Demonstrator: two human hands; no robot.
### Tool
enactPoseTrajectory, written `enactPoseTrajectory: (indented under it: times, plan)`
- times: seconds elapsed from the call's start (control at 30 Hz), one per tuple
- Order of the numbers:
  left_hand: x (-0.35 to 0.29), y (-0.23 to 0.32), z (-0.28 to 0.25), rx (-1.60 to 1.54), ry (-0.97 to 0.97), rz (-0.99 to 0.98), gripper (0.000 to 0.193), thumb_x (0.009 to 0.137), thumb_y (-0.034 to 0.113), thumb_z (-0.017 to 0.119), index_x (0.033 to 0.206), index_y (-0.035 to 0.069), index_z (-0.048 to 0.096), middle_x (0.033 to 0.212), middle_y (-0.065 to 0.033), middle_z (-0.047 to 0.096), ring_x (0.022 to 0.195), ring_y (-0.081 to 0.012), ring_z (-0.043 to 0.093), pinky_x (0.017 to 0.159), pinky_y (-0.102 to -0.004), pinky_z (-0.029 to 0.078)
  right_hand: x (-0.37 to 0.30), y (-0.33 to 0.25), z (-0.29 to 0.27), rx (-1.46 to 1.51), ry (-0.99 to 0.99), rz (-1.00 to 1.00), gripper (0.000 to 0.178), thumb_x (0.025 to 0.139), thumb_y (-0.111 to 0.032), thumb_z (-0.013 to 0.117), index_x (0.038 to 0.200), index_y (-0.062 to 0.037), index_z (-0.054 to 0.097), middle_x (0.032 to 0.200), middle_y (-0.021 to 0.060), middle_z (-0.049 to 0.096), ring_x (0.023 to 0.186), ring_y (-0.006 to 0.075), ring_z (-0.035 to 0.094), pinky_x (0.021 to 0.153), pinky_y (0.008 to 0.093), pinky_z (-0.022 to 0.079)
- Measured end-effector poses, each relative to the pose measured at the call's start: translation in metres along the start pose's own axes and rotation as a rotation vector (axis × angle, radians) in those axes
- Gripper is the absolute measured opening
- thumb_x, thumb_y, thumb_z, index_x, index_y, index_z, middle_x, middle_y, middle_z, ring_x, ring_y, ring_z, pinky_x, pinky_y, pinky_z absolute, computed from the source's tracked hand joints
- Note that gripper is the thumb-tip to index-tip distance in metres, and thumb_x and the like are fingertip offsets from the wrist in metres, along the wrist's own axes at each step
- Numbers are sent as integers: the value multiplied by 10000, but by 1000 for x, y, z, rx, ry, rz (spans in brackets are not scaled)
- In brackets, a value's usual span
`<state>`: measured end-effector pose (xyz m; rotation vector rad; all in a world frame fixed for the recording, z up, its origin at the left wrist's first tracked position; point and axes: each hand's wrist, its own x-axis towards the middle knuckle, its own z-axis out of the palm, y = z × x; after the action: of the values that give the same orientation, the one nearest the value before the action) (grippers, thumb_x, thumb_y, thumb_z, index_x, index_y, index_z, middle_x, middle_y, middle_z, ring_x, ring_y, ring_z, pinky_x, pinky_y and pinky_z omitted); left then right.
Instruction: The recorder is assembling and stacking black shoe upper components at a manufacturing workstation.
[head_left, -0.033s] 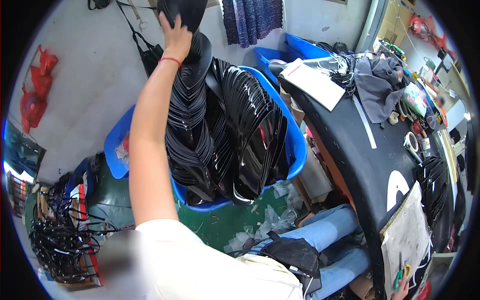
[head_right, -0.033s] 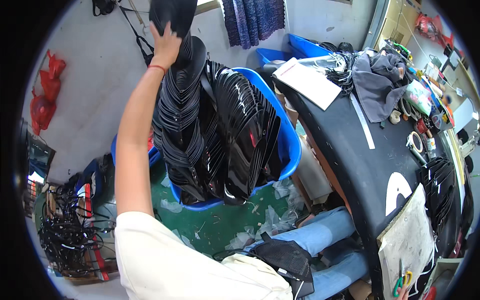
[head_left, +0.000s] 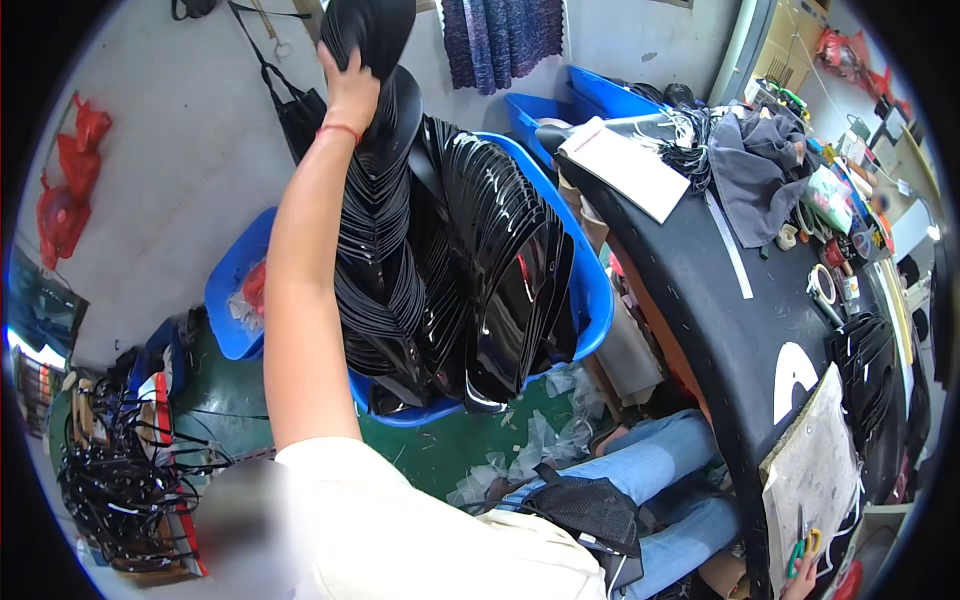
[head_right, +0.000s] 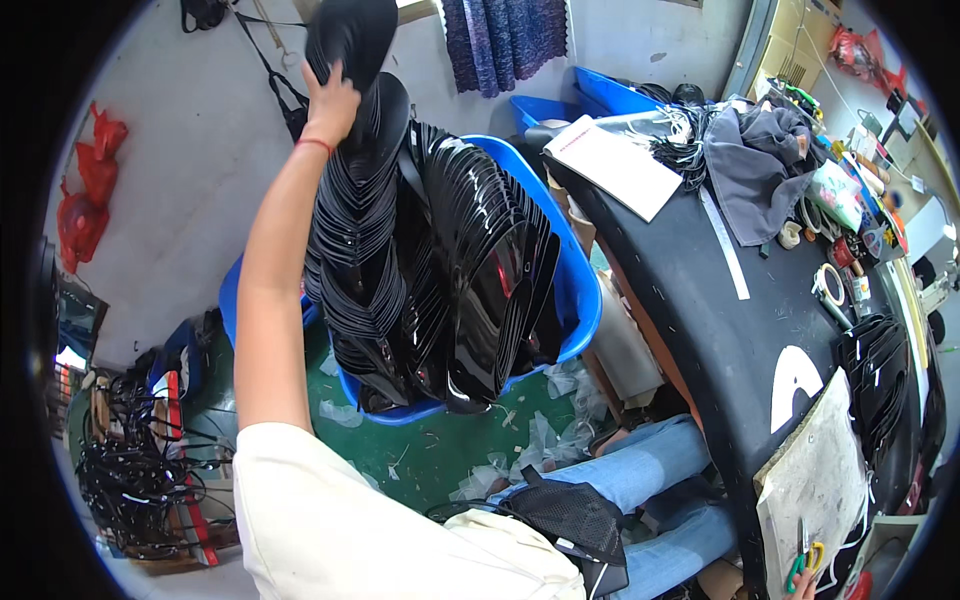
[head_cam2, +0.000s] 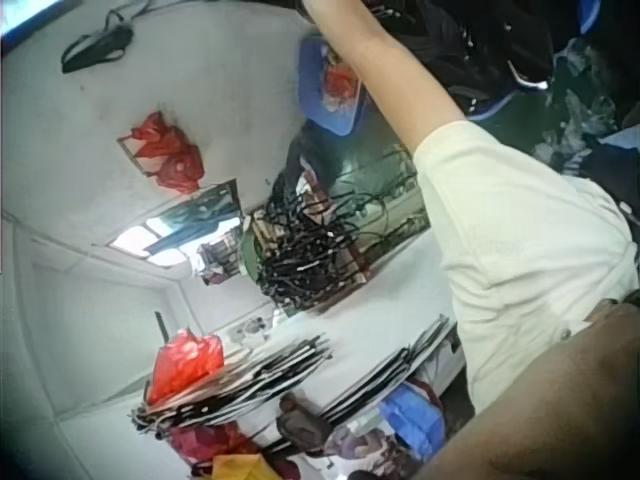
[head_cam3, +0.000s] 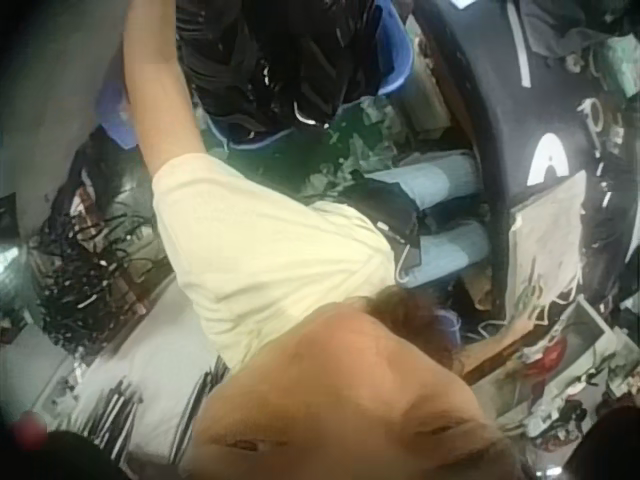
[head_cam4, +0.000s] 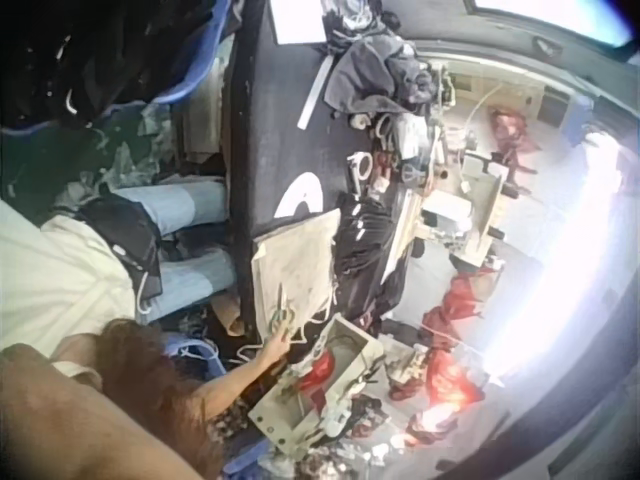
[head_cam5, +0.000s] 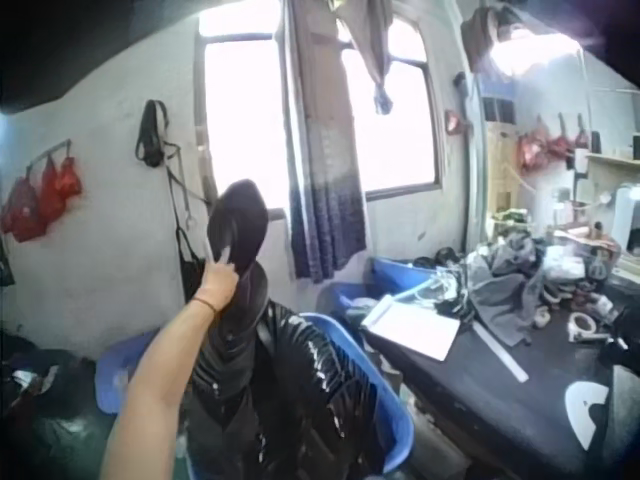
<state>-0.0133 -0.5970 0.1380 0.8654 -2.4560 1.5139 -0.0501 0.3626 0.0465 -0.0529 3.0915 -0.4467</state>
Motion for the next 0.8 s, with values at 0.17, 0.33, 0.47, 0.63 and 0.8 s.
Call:
enactPoseTrajectory:
  times: [0.17,0.33,0.47,0.63,0.8]
  plan:
    - [-16,43,49,-337,-312,240,204,752,104,610,939,154,677,1021,4,603,1054,-220,477,818,-631,443,-31,-17,5,427,143,309,426,892,-251,557,1198,42,522,951,97,600,795,171,550,602,298,442]
    - [-6,60,24,-272,-411,230,351,727,112,620,1075,156,605,1190,-14,495,1211,-217,346,873,-747,275,-28,-26,12,577,184,576,463,863,-294,595,1216,-3,523,845,55,620,560,95,426,487,243,341]
    - [1,99,17,-245,-732,107,677,611,191,741,1242,149,501,1333,-2,397,1293,-203,209,870,-769,255,-17,-54,12,429,98,531,398,876,-214,562,1234,-49,518,1092,117,558,828,201,484,690,321,390]
    - [-8,70,13,-466,-441,-122,348,703,166,648,1028,44,615,1122,-114,571,1153,-273,453,844,-584,442,-24,-44,22,279,29,422,320,898,-156,514,1208,-76,522,1220,135,467,1004,252,440,820,367,359]
    - [-51,64,18,-607,90,-186,322,715,221,665,916,8,532,1013,-142,575,1091,-280,479,870,-519,418,-23,-3,39,428,35,499,286,901,-254,522,1099,-52,561,988,83,558,655,130,451,551,258,347]
